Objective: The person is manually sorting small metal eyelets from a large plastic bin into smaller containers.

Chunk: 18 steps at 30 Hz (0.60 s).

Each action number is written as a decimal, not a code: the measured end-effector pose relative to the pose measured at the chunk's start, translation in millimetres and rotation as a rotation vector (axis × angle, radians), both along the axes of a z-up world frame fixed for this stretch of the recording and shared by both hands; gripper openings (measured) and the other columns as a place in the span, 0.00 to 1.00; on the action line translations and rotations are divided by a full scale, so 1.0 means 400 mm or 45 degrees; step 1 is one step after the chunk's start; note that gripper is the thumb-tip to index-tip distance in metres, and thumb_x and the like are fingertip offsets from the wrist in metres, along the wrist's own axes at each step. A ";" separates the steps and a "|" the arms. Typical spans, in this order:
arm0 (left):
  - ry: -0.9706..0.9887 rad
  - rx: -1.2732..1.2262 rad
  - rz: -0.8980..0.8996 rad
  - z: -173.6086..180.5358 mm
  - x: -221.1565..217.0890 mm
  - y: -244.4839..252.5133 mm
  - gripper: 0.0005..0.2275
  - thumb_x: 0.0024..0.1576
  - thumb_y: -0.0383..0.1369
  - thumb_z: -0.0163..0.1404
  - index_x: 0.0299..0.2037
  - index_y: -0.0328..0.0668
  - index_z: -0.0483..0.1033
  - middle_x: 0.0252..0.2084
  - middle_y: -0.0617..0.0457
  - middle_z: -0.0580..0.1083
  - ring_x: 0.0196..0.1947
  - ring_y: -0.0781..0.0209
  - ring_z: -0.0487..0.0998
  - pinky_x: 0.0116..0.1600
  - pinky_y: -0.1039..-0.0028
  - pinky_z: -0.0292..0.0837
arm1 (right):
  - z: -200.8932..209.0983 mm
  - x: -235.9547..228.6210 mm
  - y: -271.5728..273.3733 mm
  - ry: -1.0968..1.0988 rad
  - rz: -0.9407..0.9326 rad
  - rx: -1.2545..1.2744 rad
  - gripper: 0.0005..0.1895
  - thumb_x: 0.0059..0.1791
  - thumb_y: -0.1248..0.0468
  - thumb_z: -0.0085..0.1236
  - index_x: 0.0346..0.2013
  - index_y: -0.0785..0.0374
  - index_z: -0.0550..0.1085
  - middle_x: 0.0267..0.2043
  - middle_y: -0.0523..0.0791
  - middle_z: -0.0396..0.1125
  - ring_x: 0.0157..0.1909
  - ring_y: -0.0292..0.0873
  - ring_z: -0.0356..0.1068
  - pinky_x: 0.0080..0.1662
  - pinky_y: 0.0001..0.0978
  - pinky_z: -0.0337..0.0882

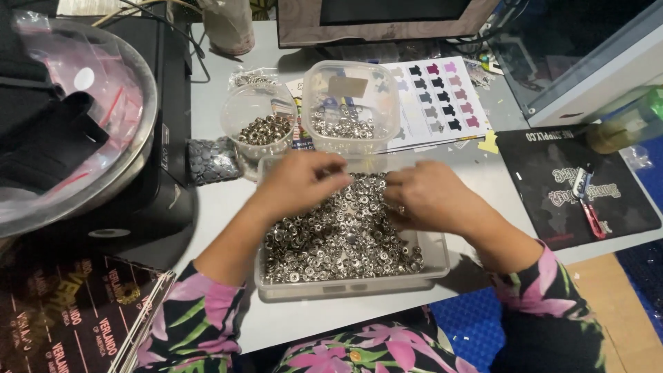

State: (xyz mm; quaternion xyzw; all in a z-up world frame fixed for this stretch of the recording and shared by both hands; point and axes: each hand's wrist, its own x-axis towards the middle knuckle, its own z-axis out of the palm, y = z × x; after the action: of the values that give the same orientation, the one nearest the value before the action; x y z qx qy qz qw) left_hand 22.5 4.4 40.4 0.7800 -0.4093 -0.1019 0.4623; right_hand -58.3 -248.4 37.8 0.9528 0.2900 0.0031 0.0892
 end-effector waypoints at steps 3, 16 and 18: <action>0.259 -0.064 -0.211 0.022 -0.033 -0.027 0.16 0.60 0.33 0.52 0.52 0.29 0.78 0.44 0.35 0.82 0.47 0.39 0.83 0.53 0.56 0.78 | -0.013 0.046 0.010 -0.529 0.325 0.299 0.14 0.43 0.50 0.64 0.25 0.53 0.72 0.27 0.38 0.64 0.30 0.42 0.70 0.32 0.33 0.65; 0.138 -0.329 0.229 -0.026 0.050 0.037 0.09 0.57 0.28 0.56 0.46 0.37 0.84 0.39 0.39 0.82 0.44 0.45 0.84 0.50 0.60 0.78 | -0.042 0.110 0.057 -0.427 0.305 0.844 0.13 0.47 0.57 0.67 0.43 0.56 0.78 0.30 0.43 0.71 0.30 0.47 0.72 0.32 0.36 0.71; -0.013 -0.425 0.512 -0.027 0.085 0.067 0.07 0.60 0.33 0.55 0.45 0.48 0.86 0.38 0.50 0.83 0.43 0.58 0.84 0.50 0.69 0.77 | -0.030 0.104 0.048 -0.096 0.260 0.805 0.08 0.45 0.64 0.66 0.38 0.55 0.78 0.29 0.43 0.73 0.31 0.50 0.75 0.33 0.39 0.73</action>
State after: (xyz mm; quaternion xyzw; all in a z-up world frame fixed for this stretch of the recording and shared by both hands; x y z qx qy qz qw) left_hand 56.6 31.2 29.5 0.7591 -0.2595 0.0651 0.5935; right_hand -16.7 -229.4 25.8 0.8986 0.3653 0.1370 -0.2009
